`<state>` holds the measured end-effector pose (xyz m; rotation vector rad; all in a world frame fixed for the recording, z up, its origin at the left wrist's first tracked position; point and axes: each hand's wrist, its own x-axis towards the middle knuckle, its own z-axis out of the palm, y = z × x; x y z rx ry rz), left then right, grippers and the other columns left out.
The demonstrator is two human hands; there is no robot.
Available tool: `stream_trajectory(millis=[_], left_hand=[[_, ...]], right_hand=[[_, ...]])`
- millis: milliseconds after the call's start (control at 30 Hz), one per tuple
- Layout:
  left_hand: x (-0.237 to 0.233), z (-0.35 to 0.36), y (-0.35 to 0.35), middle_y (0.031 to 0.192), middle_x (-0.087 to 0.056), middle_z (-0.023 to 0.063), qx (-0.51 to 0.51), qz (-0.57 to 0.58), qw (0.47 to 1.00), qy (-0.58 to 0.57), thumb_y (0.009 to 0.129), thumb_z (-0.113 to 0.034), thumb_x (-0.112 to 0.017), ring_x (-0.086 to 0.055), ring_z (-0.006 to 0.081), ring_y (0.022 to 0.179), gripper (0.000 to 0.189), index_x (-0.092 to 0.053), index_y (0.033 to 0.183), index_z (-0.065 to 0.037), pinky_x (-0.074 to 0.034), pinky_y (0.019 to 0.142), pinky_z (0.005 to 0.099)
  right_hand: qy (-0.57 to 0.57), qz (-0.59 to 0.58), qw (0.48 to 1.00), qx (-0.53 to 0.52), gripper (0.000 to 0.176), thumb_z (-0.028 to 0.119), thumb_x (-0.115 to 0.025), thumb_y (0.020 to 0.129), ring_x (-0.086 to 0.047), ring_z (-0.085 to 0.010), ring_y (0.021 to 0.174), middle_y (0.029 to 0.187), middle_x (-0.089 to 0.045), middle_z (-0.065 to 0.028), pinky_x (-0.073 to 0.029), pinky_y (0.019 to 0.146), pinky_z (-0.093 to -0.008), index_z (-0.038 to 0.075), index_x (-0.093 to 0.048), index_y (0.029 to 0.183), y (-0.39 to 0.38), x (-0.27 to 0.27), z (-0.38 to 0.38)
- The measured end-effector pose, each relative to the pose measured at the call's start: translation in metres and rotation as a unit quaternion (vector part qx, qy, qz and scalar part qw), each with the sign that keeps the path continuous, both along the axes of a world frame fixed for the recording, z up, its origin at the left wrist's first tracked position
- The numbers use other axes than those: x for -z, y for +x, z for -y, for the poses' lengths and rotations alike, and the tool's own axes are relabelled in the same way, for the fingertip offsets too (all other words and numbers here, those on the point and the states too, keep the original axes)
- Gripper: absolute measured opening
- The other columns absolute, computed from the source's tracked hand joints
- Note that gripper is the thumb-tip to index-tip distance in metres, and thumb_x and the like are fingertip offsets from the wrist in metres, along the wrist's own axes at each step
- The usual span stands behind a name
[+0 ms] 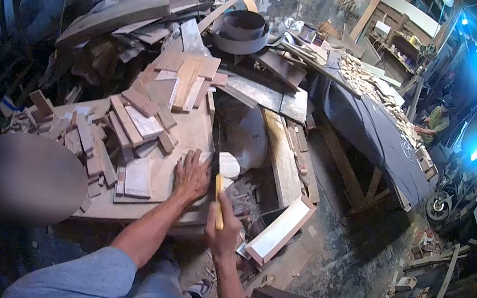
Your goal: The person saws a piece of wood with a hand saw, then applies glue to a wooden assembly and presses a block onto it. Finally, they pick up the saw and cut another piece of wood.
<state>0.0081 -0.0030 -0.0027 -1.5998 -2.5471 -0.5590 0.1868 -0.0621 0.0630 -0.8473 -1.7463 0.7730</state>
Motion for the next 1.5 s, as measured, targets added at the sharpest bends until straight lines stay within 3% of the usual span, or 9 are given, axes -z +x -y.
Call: stream_trajectory(millis=[67, 200, 467, 700, 867, 967, 1067, 1200, 1500], left_hand=[[-0.004, -0.004, 0.004, 0.154, -0.043, 0.0193, -0.008, 0.04, 0.999, 0.015, 0.098, -0.031, -0.055, -0.034, 0.0402, 0.147, 0.052, -0.054, 0.149, -0.023, -0.03, 0.113, 0.0657], [-0.021, 0.002, 0.01, 0.154, -0.044, 0.0191, -0.008, 0.059, 0.998, 0.027, 0.099, -0.031, -0.053, -0.035, 0.0398, 0.146, 0.053, -0.052, 0.151, -0.024, -0.03, 0.113, 0.0667], [0.0, 0.002, 0.0, 0.151, -0.046, 0.0184, 0.012, -0.012, 0.999, 0.028, 0.098, -0.029, -0.052, -0.038, 0.0377, 0.143, 0.052, -0.054, 0.149, -0.018, -0.034, 0.109, 0.064], [-0.02, 0.003, 0.007, 0.154, -0.043, 0.0192, 0.007, 0.053, 0.998, 0.014, 0.096, -0.026, -0.054, -0.037, 0.0406, 0.144, 0.055, -0.052, 0.151, -0.018, -0.031, 0.112, 0.0656], [-0.023, 0.007, 0.007, 0.152, -0.045, 0.0198, 0.019, 0.038, 0.999, 0.021, 0.096, -0.026, -0.053, -0.037, 0.041, 0.144, 0.052, -0.056, 0.147, -0.017, -0.03, 0.114, 0.0651], [-0.013, 0.004, 0.002, 0.153, -0.045, 0.0197, 0.018, 0.032, 0.999, 0.009, 0.097, -0.026, -0.053, -0.037, 0.0406, 0.144, 0.051, -0.057, 0.146, -0.016, -0.03, 0.113, 0.0653], [-0.018, 0.001, 0.004, 0.153, -0.044, 0.0192, 0.01, 0.047, 0.999, 0.016, 0.097, -0.027, -0.054, -0.036, 0.0389, 0.144, 0.05, -0.057, 0.146, -0.017, -0.029, 0.114, 0.0648], [-0.018, 0.002, 0.008, 0.153, -0.044, 0.019, -0.003, 0.063, 0.998, 0.015, 0.097, -0.028, -0.054, -0.036, 0.0387, 0.144, 0.052, -0.055, 0.149, -0.019, -0.029, 0.114, 0.0646], [-0.007, 0.001, -0.002, 0.156, -0.042, 0.0189, 0.019, 0.029, 0.999, -0.013, 0.099, -0.025, -0.051, -0.034, 0.0395, 0.148, 0.05, -0.054, 0.149, -0.019, -0.029, 0.115, 0.0651]], right_hand=[[0.118, 0.045, 0.992, 0.022, 0.039, 0.006, -0.067, 0.096, -0.074, -0.0263, 0.073, 0.096, -0.074, -0.0214, -0.055, 0.065, -0.0349, -0.003, -0.063, 0.134, 0.029, 0.021, 0.025], [-0.04, 0.071, 0.997, 0.017, 0.042, 0.003, -0.067, 0.093, -0.077, -0.0252, 0.082, 0.109, -0.075, -0.0246, -0.059, 0.074, -0.032, -0.004, -0.064, 0.134, 0.112, 0.002, 0.132], [-0.033, 0.024, 0.999, 0.001, 0.039, 0.006, -0.068, 0.095, -0.076, -0.0329, 0.084, 0.104, -0.074, -0.025, -0.058, 0.073, -0.036, -0.002, -0.064, 0.132, 0.007, 0.003, 0.004], [0.013, 0.093, 0.995, 0.025, 0.041, 0.005, -0.071, 0.091, -0.079, -0.0284, 0.087, 0.103, -0.075, -0.0263, -0.06, 0.077, -0.0343, -0.009, -0.064, 0.129, 0.115, 0.018, 0.128], [0.024, 0.078, 0.996, 0.031, 0.037, 0.006, -0.069, 0.093, -0.073, -0.0251, 0.071, 0.09, -0.074, -0.0198, -0.056, 0.065, -0.0335, -0.002, -0.066, 0.129, 0.055, 0.005, 0.055], [-0.065, 0.027, 0.997, -0.008, 0.039, 0.005, -0.064, 0.097, -0.074, -0.0283, 0.079, 0.107, -0.073, -0.0258, -0.056, 0.071, -0.0341, -0.004, -0.061, 0.135, -0.009, -0.006, -0.017], [0.072, 0.041, 0.996, 0.02, 0.042, 0.003, -0.066, 0.095, -0.076, -0.0292, 0.081, 0.105, -0.074, -0.0241, -0.057, 0.07, -0.0355, -0.002, -0.062, 0.136, 0.023, 0.022, 0.022], [0.003, 0.083, 0.996, 0.03, 0.038, 0.0, -0.062, 0.095, -0.076, -0.0252, 0.086, 0.105, -0.076, -0.0248, -0.059, 0.076, -0.0331, -0.005, -0.064, 0.132, 0.11, -0.001, 0.132], [0.023, 0.027, 0.999, 0.0, 0.04, 0.003, -0.066, 0.094, -0.076, -0.035, 0.084, 0.108, -0.074, -0.0253, -0.058, 0.073, -0.0355, -0.003, -0.062, 0.134, -0.019, -0.006, -0.017]])
